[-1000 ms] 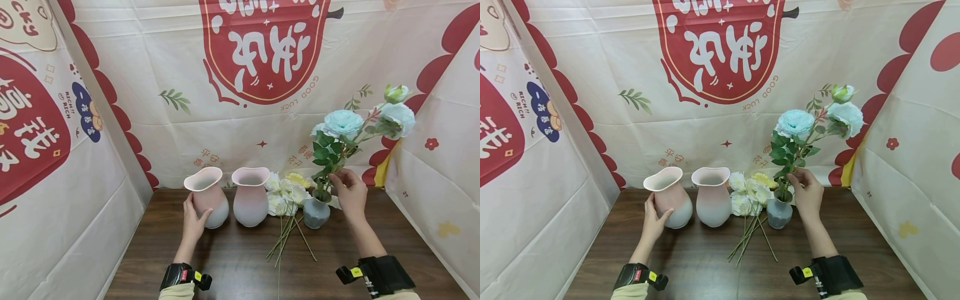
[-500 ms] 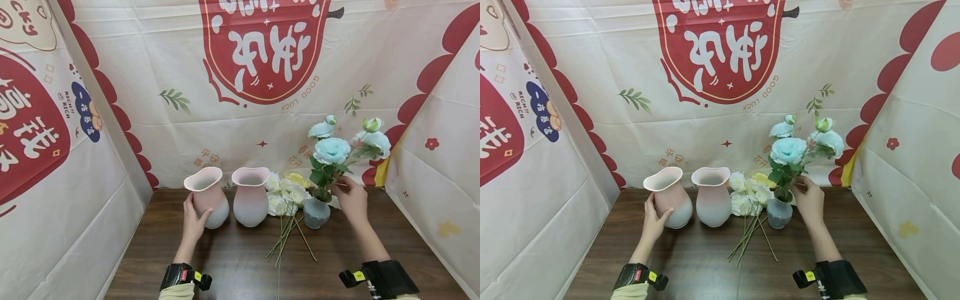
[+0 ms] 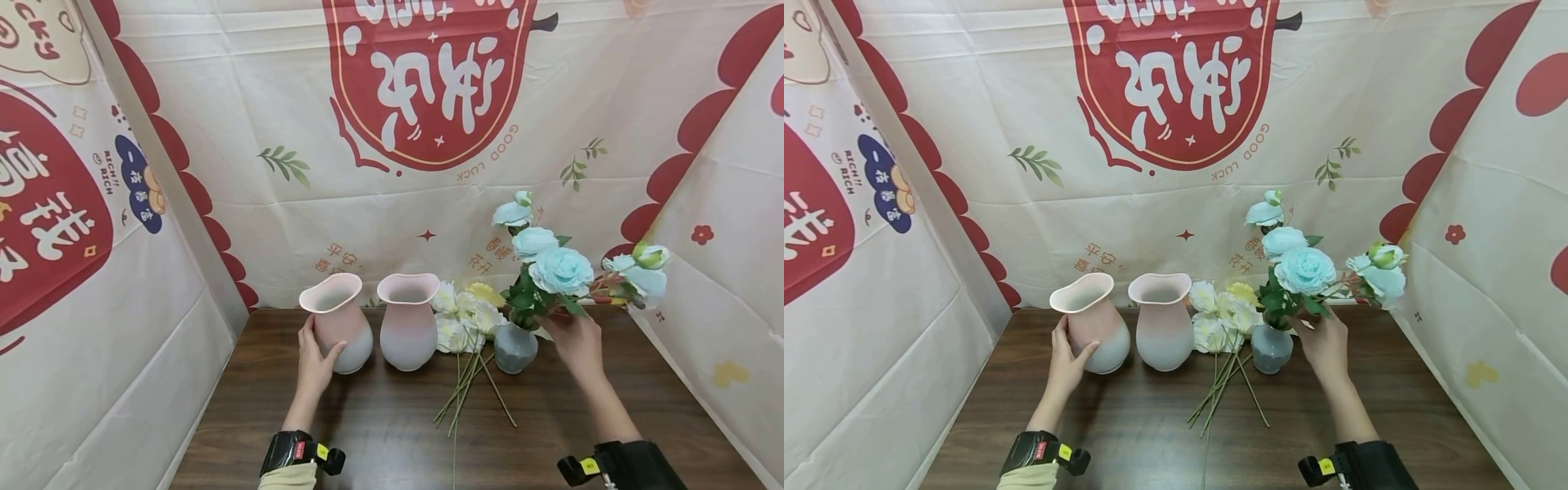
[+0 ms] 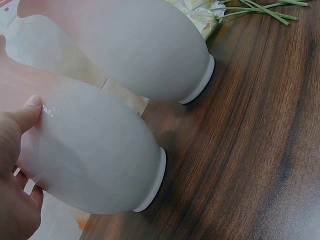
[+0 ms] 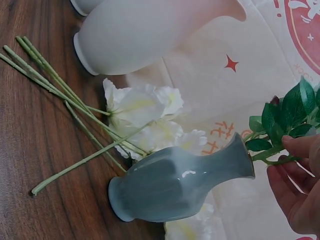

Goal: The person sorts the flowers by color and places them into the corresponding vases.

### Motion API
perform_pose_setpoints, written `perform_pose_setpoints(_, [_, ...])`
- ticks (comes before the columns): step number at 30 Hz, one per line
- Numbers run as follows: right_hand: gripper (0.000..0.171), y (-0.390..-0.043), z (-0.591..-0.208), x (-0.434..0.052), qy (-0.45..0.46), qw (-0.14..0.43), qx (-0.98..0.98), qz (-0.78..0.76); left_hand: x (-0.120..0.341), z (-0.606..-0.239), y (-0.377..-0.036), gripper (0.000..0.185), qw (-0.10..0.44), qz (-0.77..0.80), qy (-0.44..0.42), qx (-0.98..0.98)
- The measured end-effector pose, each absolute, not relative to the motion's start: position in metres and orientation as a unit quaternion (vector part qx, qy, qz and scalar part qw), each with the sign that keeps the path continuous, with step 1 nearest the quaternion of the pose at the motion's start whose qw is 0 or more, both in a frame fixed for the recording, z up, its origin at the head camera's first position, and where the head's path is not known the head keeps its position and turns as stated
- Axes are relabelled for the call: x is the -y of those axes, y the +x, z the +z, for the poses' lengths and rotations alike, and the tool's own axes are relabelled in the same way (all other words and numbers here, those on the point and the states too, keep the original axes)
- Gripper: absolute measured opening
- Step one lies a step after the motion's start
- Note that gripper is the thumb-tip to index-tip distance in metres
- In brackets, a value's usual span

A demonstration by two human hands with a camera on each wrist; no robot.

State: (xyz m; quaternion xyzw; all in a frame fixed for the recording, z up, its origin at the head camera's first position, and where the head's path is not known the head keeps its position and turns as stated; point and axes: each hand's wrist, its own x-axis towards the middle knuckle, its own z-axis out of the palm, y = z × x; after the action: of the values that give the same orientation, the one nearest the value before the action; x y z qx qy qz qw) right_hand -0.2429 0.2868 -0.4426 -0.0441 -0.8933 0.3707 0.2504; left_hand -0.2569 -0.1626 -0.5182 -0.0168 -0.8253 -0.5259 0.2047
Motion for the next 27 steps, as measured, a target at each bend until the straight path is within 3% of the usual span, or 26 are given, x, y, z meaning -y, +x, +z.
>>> perform_pose_setpoints(27, [0.037,-0.242,-0.464,-0.292,-0.063,0.232,0.894,0.378,0.162,-0.519,-0.257,0.089,0.213,-0.523,-0.020,0.825])
